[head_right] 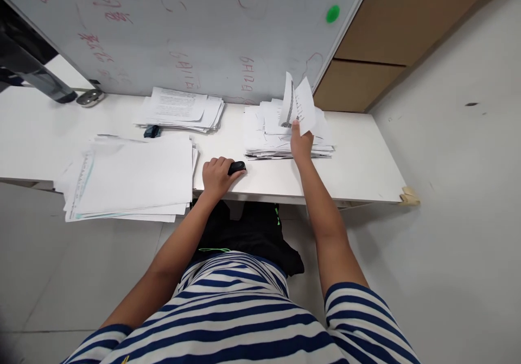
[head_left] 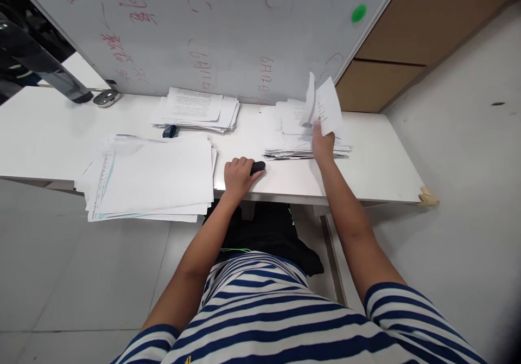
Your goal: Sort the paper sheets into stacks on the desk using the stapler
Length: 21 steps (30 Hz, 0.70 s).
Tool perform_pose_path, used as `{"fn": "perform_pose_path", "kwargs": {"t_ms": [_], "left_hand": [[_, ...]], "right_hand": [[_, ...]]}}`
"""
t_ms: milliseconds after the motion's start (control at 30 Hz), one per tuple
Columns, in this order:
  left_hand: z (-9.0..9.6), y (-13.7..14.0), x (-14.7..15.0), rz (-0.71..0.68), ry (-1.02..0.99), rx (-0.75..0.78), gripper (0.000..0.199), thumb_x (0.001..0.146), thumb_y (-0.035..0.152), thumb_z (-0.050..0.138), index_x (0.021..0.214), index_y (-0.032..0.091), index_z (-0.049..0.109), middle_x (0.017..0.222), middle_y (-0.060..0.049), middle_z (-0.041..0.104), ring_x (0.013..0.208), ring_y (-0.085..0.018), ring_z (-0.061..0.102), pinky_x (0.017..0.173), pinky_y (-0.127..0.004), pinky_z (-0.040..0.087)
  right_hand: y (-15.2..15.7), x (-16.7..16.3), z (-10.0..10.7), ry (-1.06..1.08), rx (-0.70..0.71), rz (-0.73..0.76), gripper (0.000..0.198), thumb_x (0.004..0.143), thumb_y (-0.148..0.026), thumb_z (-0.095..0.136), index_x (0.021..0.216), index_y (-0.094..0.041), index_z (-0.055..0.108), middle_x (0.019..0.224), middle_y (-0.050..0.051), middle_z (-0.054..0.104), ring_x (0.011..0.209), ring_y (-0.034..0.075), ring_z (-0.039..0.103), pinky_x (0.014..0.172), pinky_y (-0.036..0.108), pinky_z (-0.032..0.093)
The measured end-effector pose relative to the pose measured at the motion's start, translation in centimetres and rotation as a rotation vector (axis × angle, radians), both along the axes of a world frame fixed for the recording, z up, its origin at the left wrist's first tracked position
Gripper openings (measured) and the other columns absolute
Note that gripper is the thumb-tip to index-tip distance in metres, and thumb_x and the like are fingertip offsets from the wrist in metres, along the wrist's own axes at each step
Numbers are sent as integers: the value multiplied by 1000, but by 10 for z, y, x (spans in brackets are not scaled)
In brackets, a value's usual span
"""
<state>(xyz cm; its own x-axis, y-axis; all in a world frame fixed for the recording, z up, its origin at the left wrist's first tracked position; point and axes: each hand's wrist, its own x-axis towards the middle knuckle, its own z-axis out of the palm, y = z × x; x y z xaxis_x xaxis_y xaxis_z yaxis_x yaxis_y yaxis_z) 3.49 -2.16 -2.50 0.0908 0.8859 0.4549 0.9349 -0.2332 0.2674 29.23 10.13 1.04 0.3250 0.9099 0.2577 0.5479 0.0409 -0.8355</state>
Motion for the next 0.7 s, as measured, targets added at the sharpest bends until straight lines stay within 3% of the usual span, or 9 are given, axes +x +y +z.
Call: {"fn": "perform_pose_path", "kwargs": {"t_ms": [133,233,333,467,600,700], "left_hand": [[0,1,3,49,-31,-49,54,87,67,47,100,20,67,94,-16,66,95,-33,57,80,-43,33],[8,0,4,33,-92,-39,59,82,68,54,115,20,64,108,-17,66,108,-36,55,94,-49,33],[30,-5,3,-68,-268,23,69,83,68,55,133,20,52,130,-18,58,124,-35,49,107,-52,29],[76,-25,9,-235,-653,86,69,83,60,61,139,22,43,139,-15,51,129,-27,48,105,-43,39],[107,-47,23,-279,-965,-42,34,83,50,67,105,24,63,103,-4,67,93,-17,63,80,-30,50],[109,-54,30,-172,-1122,-60,29,79,48,71,78,21,62,74,2,62,69,-12,58,62,-25,46]], "right_hand": [[-48,2,32,282,79,52,77,83,-70,53,138,-16,52,144,11,53,140,27,42,120,46,29],[-84,5,53,408,89,224,76,81,-66,60,144,-26,45,150,4,48,143,25,38,120,44,29],[-112,11,67,515,11,443,70,82,-61,63,144,-33,45,149,-1,50,142,23,41,118,44,36],[-134,21,72,534,-134,623,63,82,-54,68,139,-33,51,140,-1,59,137,24,47,117,44,37],[-144,22,66,496,-209,648,61,78,-54,72,133,-32,58,128,1,68,130,26,55,115,46,40],[-150,10,59,546,-121,556,58,80,-61,65,129,-31,60,123,3,70,127,26,57,112,44,44]]}}
